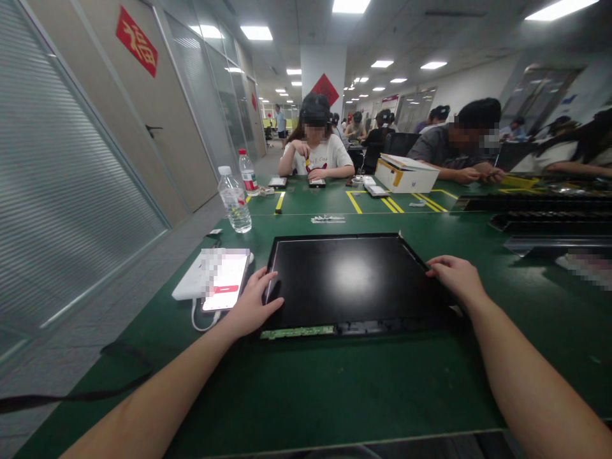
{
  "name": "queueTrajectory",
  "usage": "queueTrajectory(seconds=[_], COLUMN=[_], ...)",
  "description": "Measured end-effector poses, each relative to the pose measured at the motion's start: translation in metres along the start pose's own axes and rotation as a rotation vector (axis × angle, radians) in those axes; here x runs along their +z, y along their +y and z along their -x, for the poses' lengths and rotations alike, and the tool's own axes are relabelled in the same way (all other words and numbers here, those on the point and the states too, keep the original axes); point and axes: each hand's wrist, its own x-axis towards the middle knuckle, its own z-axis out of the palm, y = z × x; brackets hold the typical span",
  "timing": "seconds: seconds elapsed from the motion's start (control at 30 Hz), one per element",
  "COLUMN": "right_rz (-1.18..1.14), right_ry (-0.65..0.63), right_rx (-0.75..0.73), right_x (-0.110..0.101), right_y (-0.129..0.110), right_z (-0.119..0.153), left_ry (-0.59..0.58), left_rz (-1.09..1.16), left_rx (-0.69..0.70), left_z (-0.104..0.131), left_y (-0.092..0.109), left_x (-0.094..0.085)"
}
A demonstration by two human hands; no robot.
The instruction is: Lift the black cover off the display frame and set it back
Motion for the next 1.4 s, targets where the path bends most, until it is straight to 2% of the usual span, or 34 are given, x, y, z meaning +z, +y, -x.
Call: queueTrajectory(seconds=[0.2,0.37,0.47,0.7,1.13,1.4], right_rz=[0.006,0.006,-0.006,0.009,-0.002,0.005], right_ry=[0.004,0.004,0.014,0.002,0.016,0.005], right_rx=[0.003,-0.015,-0.039,-0.025,-0.030,-0.016], right_x=[-0.001,0.000,0.001,0.002,0.002,0.001], right_y=[-0.004,-0.002,0.001,0.000,0.000,-0.001], right_z=[0.003,0.001,0.000,0.000,0.001,0.001], left_ry=[-0.035,-0.219,-0.268,-0.306,-0.298,-0.313], left_rz=[-0.120,-0.117,-0.081,-0.064,-0.070,-0.106], left_rx=[0.132,0.247,0.268,0.261,0.343,0.346], left_z=[0.007,0.012,0.013,0.011,0.012,0.013], left_y=[0.008,0.013,0.013,0.008,0.006,0.012], left_x=[-0.013,-0.029,-0.035,-0.039,-0.045,-0.047])
